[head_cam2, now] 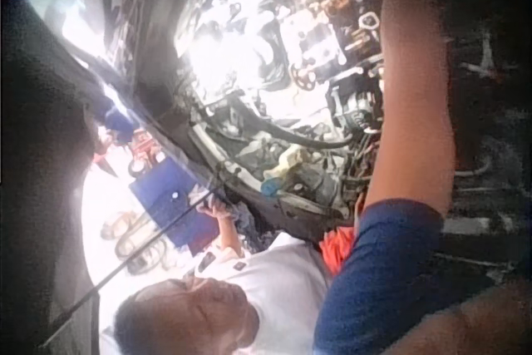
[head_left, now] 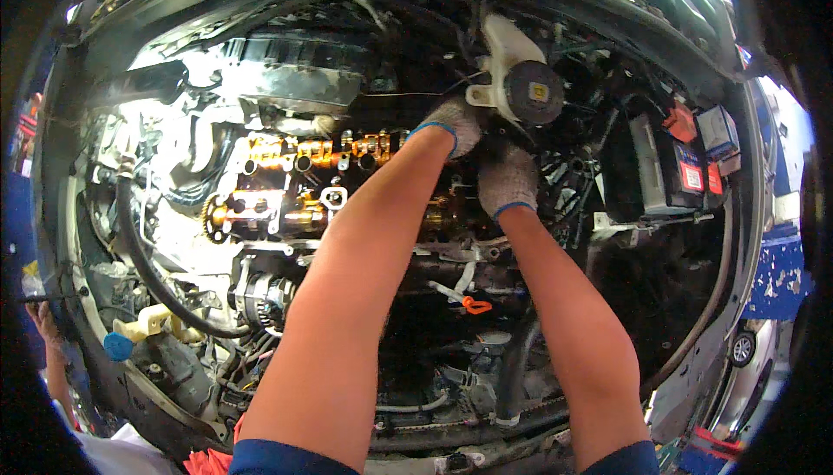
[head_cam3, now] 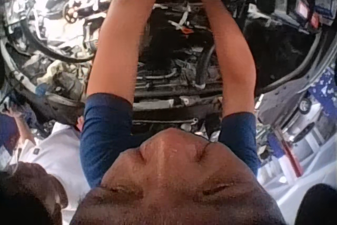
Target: The person works inside an open car engine bay, using gloved hands to adjust and tighten components on the exposed camshaft and valve train. The person repeatedly reaches into the engine, manipulates parts, and appears to use a tool to secure fasteners.
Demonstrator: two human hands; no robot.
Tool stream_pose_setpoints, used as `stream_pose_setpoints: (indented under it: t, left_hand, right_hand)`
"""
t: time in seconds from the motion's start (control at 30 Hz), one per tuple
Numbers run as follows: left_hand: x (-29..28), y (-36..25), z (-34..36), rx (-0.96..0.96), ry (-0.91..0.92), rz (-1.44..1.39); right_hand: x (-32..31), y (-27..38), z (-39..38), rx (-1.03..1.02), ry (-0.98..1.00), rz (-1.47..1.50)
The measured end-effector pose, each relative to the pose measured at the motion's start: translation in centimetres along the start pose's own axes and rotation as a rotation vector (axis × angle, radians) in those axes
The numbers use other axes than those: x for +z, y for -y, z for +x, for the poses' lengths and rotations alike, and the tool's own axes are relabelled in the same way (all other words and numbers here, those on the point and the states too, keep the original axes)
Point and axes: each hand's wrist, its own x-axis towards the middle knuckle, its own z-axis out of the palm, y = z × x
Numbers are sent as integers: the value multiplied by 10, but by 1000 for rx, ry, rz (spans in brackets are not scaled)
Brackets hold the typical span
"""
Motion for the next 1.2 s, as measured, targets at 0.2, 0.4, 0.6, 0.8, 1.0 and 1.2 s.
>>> stream_pose_setpoints:
  t: [0.2,0.4,0.6,0.8,1.0,1.2]
  left_hand:
    - [21,8,15,82,62,170]
    - [9,13,11,122,142,155]
    - [-5,4,3,-64,38,-178]
    - [41,20,36,-98,-45,-233]
    - [54,19,57,-93,-21,-249]
    - [38,28,29,151,30,277]
  right_hand:
    - [8,-9,2,55,-36,88]
    - [1,-8,6,-54,14,-17]
    - [-2,-6,7,-31,56,40]
    - [8,-16,9,-101,7,67]
    - [20,-26,15,-190,-31,-229]
    - [5,-12,0,-277,96,-532]
